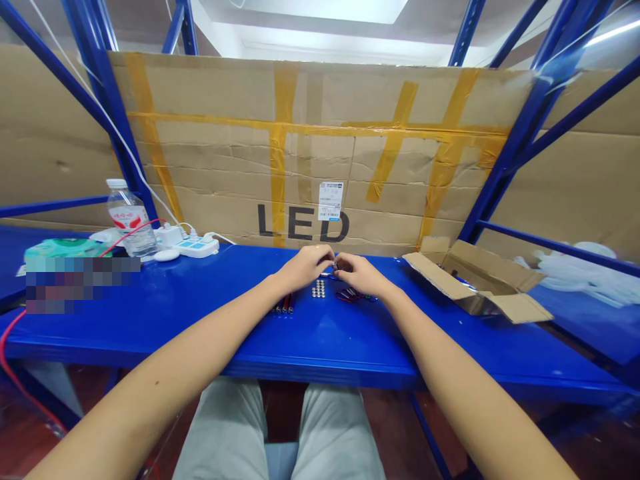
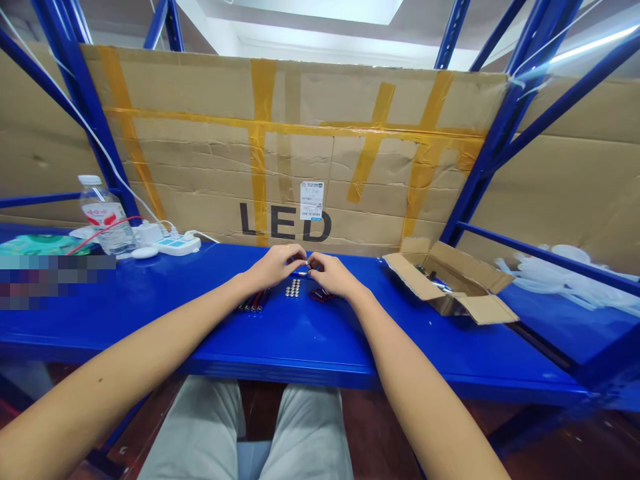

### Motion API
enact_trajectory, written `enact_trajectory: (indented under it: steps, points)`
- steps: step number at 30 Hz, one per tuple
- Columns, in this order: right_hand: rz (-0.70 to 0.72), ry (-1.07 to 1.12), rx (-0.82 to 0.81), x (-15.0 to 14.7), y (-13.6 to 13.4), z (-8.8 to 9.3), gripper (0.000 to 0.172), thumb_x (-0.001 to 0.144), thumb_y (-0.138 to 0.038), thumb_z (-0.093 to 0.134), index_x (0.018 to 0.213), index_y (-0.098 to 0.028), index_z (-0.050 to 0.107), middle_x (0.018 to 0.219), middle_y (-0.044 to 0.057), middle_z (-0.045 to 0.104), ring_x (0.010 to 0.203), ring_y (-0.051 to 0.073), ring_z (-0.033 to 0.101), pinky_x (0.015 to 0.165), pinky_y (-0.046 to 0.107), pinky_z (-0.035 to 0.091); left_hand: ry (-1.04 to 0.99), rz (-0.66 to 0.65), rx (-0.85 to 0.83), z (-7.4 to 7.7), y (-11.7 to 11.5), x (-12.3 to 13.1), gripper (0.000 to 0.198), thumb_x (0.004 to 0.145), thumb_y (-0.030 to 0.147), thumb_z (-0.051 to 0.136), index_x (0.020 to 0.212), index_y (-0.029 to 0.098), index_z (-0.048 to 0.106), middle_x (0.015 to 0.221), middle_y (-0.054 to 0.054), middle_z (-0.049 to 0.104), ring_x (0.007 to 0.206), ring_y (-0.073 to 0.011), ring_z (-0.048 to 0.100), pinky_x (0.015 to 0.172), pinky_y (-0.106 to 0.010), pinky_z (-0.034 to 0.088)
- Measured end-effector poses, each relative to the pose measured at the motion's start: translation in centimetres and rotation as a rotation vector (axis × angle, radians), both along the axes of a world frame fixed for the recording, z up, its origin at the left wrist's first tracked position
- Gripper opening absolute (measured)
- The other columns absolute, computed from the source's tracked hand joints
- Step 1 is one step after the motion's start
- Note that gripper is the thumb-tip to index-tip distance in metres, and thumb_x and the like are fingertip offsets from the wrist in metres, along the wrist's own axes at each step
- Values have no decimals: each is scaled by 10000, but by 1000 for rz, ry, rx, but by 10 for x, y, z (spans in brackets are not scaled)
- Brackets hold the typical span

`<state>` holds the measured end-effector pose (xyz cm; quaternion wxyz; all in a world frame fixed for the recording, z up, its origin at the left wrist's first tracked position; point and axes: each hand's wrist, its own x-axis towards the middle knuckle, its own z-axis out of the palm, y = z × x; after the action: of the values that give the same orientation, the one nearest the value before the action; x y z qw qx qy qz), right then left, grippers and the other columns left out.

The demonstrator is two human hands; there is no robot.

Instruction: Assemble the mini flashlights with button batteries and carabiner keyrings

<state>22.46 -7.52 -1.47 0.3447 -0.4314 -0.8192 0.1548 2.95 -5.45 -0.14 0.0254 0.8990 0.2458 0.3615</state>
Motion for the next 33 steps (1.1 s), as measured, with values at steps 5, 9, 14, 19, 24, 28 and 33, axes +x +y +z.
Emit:
enact_trajectory:
  steps: [5,9,14,19,24,28,33]
  points:
    - [44,133,-31,-2,4,-2,120,761,-212,541,867,-181,590,771,5,613,712,159,528,667,285,406,-42,-58,79,-2,3,2,153,887,141,528,958,175,659,933,-54,705,872,-159,640,815,-304,492]
    - [15,184,-19,-1,6,-1,121,767,-260,564,862,-187,579,730,-6,601,677,156,521,644,288,404,-70,-43,64,6,3,-4,204,878,144,501,1002,175,660,986,-70,699,894,-159,629,809,-299,480]
    - [-35,147,-13,0,4,0,113,754,-249,574,848,-187,585,750,-5,614,696,156,525,666,293,407,205,141,-134,24,8,-32,156,802,213,549,878,178,680,850,-47,704,752,-158,606,683,-266,425]
    - [-66,116,8,-2,1,2,125,767,-242,557,868,-186,606,801,16,652,746,169,550,733,316,421,509,245,-409,28,14,-49,131,700,286,614,745,186,686,729,-33,693,632,-148,568,586,-249,375]
    - [-49,145,16,-1,4,0,128,784,-234,542,887,-193,607,833,25,671,785,177,584,765,323,439,606,274,-532,26,11,-45,95,648,238,635,709,179,679,663,-28,676,592,-151,567,549,-243,369]
    - [-25,183,-1,0,7,-3,182,804,-236,523,962,-201,606,850,26,667,813,181,597,791,331,448,599,308,-567,22,11,-43,75,641,158,602,681,173,665,583,-25,639,533,-152,561,534,-250,369]
    - [-18,252,-80,-1,10,-5,300,799,-189,437,1051,-192,599,749,6,590,712,167,561,679,302,441,354,316,-276,11,15,-31,79,690,131,584,692,168,654,709,-61,676,643,-166,588,607,-265,398]
